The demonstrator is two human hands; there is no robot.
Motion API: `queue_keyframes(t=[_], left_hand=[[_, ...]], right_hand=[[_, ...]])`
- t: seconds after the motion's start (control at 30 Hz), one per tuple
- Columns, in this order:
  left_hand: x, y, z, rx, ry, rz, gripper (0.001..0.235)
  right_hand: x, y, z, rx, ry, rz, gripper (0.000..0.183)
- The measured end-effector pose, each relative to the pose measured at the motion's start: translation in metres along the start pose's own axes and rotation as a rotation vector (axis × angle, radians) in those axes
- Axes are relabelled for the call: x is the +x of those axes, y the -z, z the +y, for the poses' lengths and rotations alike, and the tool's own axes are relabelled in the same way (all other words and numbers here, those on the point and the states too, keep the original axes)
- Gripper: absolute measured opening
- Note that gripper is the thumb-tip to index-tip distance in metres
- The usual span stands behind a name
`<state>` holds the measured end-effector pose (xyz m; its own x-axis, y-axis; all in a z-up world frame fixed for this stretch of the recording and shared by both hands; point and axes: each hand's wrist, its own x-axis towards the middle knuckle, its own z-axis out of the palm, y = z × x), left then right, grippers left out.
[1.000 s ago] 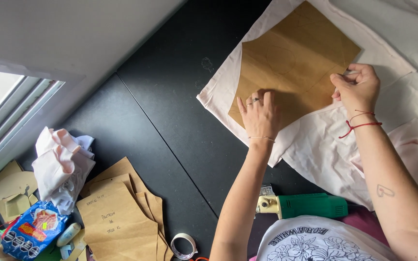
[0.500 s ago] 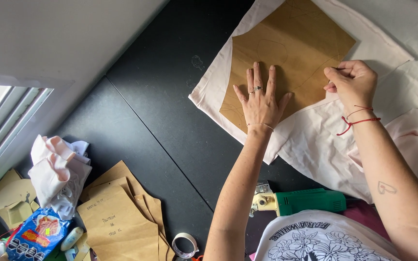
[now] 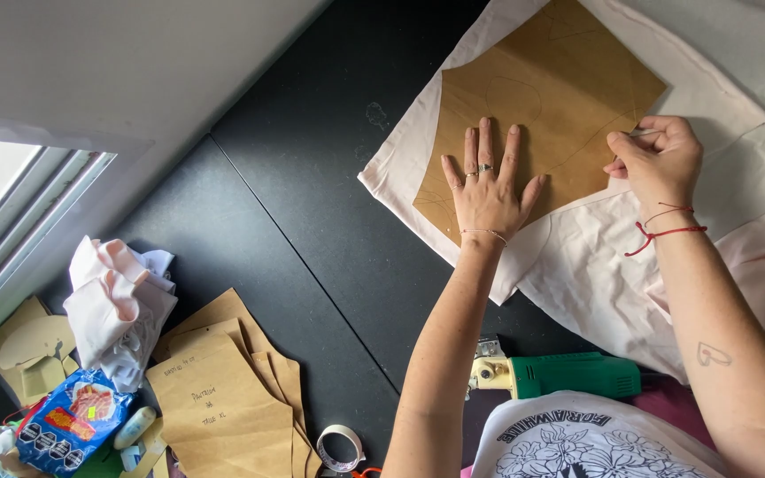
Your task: Tracing garment patterns onto fabric with a pen, cutting the shapes out using an electric rotary cutter, and folding the finished pieces.
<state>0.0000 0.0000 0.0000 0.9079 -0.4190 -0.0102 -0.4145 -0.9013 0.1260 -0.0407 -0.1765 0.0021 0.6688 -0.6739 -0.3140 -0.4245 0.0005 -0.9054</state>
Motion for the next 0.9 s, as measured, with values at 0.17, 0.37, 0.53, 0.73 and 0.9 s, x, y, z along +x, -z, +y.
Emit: queue_keyframes(t=[0.17, 0.37, 0.53, 0.73, 0.9], left_hand=[[0.001, 0.003, 0.0, -0.001, 0.0, -0.005, 0.068], [0.001, 0.002, 0.001, -0.023, 0.008, 0.015, 0.068], [-0.003, 0.007, -0.001, 0.007, 0.002, 0.118, 0.067], [-0.023, -0.011, 0.017, -0.191, 0.023, 0.205, 0.062], [-0.037, -0.001, 0.015, -0.038, -0.079, 0.155, 0.059]], right_hand=[[-0.005, -0.002, -0.005, 0.013, 0.038, 0.024, 0.028], [-0.015, -0.012, -0.01, -0.343, 0.67, 0.196, 0.058], [-0.027, -0.036, -0.025, -0.83, 1.002, -0.013, 0.041], [-0.028, -0.043, -0.011, -0.838, 0.903, -0.121, 0.044], [-0.029, -0.042, -0.011, -0.852, 0.893, -0.126, 0.044]])
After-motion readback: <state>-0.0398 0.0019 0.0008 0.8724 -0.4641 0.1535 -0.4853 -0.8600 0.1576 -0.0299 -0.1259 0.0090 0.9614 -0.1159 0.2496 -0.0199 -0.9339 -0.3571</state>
